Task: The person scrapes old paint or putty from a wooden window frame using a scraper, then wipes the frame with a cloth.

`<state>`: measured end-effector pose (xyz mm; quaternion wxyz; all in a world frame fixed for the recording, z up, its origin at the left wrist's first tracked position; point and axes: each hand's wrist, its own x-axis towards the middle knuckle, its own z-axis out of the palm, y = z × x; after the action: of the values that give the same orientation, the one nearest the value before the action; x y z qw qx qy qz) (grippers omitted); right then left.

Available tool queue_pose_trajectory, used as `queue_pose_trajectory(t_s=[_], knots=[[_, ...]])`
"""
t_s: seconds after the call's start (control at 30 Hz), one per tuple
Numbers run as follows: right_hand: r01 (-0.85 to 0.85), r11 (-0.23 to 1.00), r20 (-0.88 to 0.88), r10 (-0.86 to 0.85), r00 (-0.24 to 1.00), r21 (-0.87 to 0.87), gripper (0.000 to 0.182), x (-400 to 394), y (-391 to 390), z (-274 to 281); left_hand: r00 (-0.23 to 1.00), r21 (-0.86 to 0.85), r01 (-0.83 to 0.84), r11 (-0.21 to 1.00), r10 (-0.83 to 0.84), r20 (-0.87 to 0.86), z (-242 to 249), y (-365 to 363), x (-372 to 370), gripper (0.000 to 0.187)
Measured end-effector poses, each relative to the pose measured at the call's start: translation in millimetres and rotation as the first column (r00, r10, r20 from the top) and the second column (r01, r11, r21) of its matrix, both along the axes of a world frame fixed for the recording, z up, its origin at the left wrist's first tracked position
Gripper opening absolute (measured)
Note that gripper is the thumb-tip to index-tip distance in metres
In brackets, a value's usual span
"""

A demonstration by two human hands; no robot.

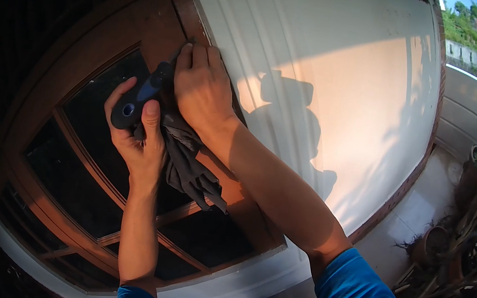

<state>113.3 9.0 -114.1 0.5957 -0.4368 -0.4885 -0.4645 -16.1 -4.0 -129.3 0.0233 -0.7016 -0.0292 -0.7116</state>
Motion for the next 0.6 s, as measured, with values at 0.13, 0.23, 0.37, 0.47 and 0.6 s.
queue_pose_trajectory(t_s=[0.13,0.23,0.37,0.47,0.6], knots=[[-0.028,0.990,0.047,0.021,0.999,0.140,0.042,13,13,-12,1.000,0.124,0.016,0.992,-0.014,-0.023,1,10,1,0.048],[-0.033,0.992,0.052,0.027,0.998,0.121,0.040,16,16,-10,1.000,0.167,0.017,0.986,-0.013,-0.028,6,13,4,0.049],[-0.009,0.985,0.055,0.000,0.998,0.171,0.038,14,20,-11,0.999,0.177,0.000,0.984,0.006,-0.034,9,11,4,0.047],[-0.017,0.994,0.080,0.009,0.997,0.106,0.033,15,11,-10,0.999,0.205,-0.005,0.979,0.014,-0.042,10,15,0,0.047],[0.071,0.992,0.088,-0.080,0.993,0.106,0.027,10,14,-5,0.995,0.207,0.078,0.975,-0.064,-0.073,18,18,0,0.046]])
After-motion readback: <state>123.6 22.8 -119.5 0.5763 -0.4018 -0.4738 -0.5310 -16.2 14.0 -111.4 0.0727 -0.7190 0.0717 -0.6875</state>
